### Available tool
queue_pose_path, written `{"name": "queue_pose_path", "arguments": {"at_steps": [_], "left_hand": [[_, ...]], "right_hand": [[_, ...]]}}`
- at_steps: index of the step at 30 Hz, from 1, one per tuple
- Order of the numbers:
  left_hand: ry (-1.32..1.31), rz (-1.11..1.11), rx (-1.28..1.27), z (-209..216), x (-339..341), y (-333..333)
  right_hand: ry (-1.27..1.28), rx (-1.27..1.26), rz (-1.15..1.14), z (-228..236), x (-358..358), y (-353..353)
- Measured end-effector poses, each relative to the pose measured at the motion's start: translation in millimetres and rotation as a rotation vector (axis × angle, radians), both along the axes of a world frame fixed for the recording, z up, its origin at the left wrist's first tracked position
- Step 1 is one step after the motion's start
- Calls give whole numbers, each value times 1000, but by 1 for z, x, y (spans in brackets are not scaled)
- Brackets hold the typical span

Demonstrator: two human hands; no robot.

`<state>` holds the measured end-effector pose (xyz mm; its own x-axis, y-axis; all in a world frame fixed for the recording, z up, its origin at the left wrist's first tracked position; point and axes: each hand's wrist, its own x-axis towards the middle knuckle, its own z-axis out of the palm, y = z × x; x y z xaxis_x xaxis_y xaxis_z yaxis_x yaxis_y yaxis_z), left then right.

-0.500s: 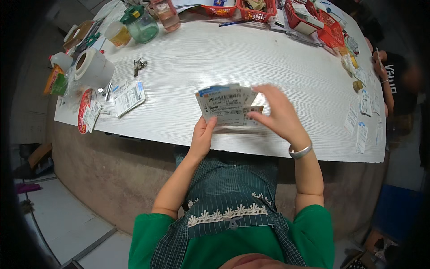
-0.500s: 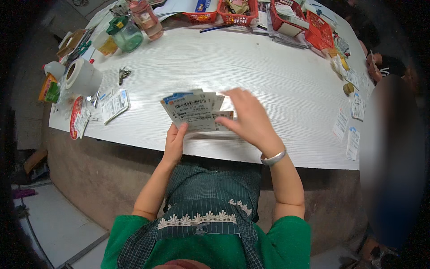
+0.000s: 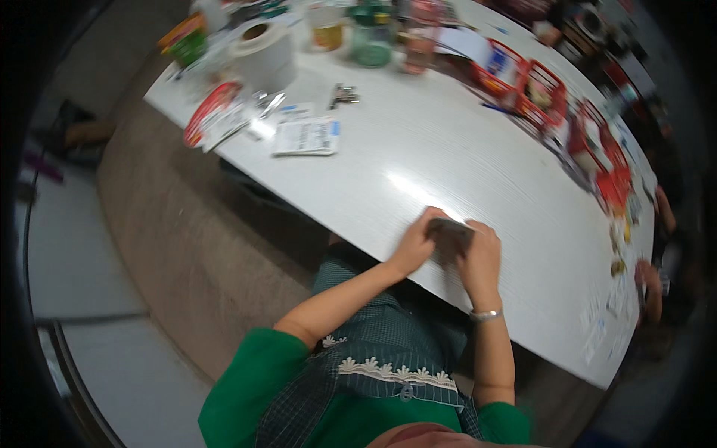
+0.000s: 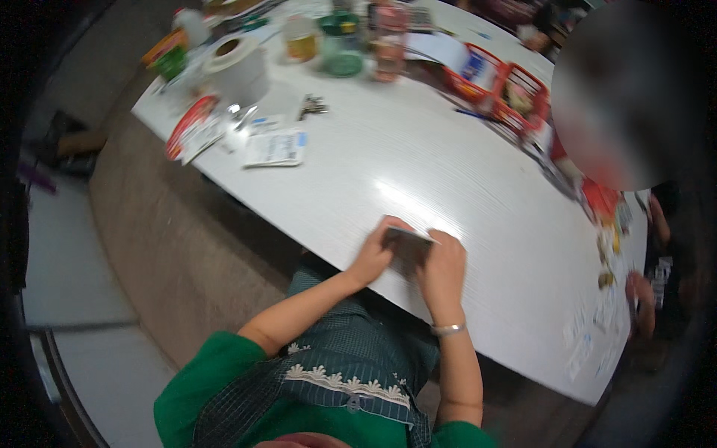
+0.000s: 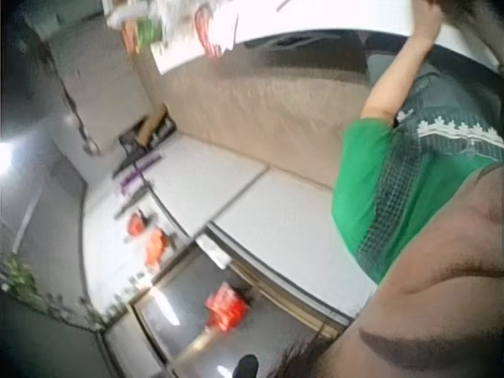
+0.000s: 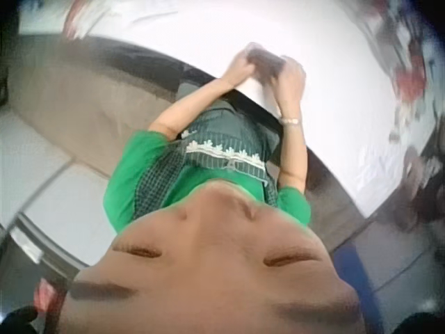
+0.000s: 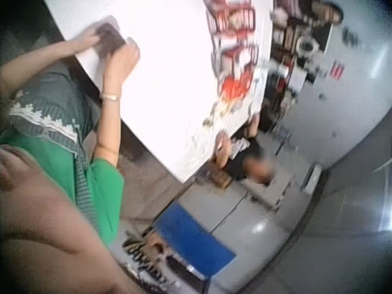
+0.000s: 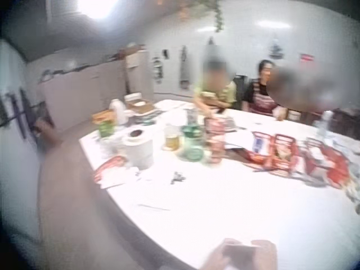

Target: The person sorts through a stack of shipping labels on a table by hand and secures several labels together using metal clips.

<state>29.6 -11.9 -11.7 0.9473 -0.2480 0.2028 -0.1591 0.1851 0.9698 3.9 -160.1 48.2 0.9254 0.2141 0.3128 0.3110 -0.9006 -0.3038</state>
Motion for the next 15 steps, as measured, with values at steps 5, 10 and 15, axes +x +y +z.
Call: {"name": "queue_pose_path", "arguments": {"at_steps": [5, 10, 15], "left_hand": [[-52, 94, 201, 15, -11, 24], [18, 195, 321, 23, -22, 55], [161, 336, 380, 33, -22, 125]], "right_hand": [[-76, 11, 30, 14, -4, 19], [148, -73, 38, 13, 3, 43], [603, 293, 119, 37, 43, 106]]}}
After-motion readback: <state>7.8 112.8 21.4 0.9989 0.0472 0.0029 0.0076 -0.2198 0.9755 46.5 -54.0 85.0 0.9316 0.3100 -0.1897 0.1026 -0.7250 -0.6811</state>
